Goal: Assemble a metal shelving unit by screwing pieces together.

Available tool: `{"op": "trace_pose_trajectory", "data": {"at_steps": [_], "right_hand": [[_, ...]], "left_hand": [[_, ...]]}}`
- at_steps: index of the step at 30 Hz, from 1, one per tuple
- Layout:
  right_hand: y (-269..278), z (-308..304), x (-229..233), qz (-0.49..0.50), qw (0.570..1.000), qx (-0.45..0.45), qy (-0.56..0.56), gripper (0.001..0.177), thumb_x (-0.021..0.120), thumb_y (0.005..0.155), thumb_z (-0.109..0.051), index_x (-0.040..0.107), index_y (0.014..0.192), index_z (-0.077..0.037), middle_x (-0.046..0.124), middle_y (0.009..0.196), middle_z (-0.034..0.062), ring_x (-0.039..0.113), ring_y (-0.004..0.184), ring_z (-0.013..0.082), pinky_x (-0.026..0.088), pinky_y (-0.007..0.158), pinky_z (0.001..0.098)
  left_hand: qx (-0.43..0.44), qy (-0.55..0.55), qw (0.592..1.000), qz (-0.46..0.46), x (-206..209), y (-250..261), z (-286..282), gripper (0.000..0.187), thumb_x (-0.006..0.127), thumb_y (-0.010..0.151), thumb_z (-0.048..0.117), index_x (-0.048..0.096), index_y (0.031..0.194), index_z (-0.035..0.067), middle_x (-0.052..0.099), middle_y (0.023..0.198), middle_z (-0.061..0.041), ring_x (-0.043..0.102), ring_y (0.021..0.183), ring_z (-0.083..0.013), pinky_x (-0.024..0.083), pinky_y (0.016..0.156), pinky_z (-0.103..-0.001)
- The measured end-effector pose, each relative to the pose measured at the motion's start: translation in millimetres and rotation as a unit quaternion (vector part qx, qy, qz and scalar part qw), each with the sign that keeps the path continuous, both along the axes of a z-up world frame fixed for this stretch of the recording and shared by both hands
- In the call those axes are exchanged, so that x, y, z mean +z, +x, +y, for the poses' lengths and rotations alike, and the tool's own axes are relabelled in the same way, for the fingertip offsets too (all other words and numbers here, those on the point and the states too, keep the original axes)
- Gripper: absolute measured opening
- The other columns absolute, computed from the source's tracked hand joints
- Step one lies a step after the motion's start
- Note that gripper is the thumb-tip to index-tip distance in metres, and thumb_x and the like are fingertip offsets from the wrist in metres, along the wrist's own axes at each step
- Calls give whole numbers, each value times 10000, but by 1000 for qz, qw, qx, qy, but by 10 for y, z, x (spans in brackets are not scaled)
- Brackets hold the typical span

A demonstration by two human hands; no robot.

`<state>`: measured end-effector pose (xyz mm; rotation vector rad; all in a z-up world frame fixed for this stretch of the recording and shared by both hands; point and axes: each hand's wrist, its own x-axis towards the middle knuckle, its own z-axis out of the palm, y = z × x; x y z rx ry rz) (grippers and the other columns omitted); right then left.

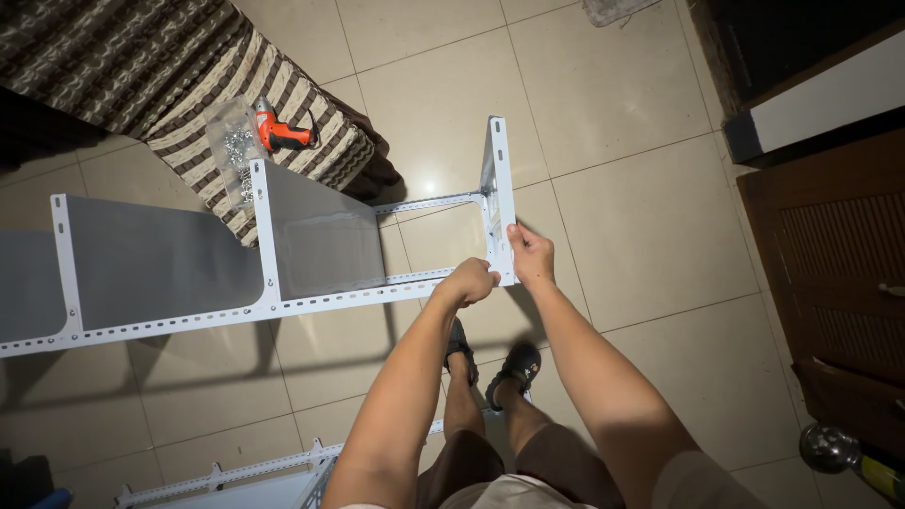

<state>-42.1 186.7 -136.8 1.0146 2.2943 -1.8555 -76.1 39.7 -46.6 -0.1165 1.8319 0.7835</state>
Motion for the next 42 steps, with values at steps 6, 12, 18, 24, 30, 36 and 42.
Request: {"op": "trace_pose_trajectory", "data": {"at_steps": [6, 12, 18, 24, 30, 36, 42], "right_hand": [[65, -136, 34, -22, 992, -58, -111, 492, 648, 997, -400, 716, 1258, 11, 751, 936, 43, 631, 795, 85, 541, 736, 268], [74, -83, -263, 12, 954, -120, -274, 508, 504, 1043, -350, 653, 1316, 53, 748, 1047, 38, 684, 846, 109, 554, 761, 256], [105, -12, -224, 19, 953, -82, -291, 453, 430, 1027, -181, 580, 1379, 62, 689, 868, -7, 633, 741, 74, 523, 686, 215], [120, 136, -30, -55, 942, -22, -331, 493, 434, 949, -55, 591, 1415, -17, 450, 683, -57, 335, 474, 34, 256, 393, 222], [373, 281, 111, -42, 958, 13, -282, 225, 546, 982, -71, 501, 1196, -22, 530, 740, 14, 366, 459, 47, 288, 391, 230], [569, 246, 462, -70, 930, -17, -360, 186, 545, 969, -44, 576, 1142, 18, 605, 782, 56, 342, 445, 35, 273, 385, 219], [526, 366, 233, -44, 941, -48, -332, 161, 531, 953, -41, 579, 1093, 21, 610, 782, 72, 342, 438, 49, 281, 372, 236]], "left_hand": [[-16, -12, 1000, 11, -45, 34, 11, 457, 597, 961, 259, 612, 1310, -36, 708, 864, -193, 581, 596, -271, 465, 511, -421], [-204, -110, 965, 125, 294, -208, 81, 415, 719, 846, 411, 786, 1088, 81, 735, 1105, -168, 694, 1069, -346, 542, 919, -461], [-158, 53, 979, 118, -462, -380, -135, 507, 948, 685, 362, 776, 1053, 58, 761, 999, -173, 722, 933, -257, 553, 881, -353], [-90, 153, 984, 23, -761, -339, -256, 371, 922, 814, 260, 690, 803, -30, 600, 715, -50, 483, 651, -166, 424, 608, -346], [-51, 185, 981, 23, -388, -331, -212, 186, 829, 805, 227, 708, 710, 123, 629, 634, 55, 519, 608, -73, 456, 587, -273], [-70, 199, 977, 26, -528, -203, -242, 313, 804, 863, 238, 623, 663, 79, 546, 615, 28, 455, 600, -105, 410, 576, -305], [-84, 194, 976, 49, -531, -143, -250, 312, 800, 872, 268, 629, 695, 76, 554, 631, 26, 463, 624, -100, 432, 599, -300]]}}
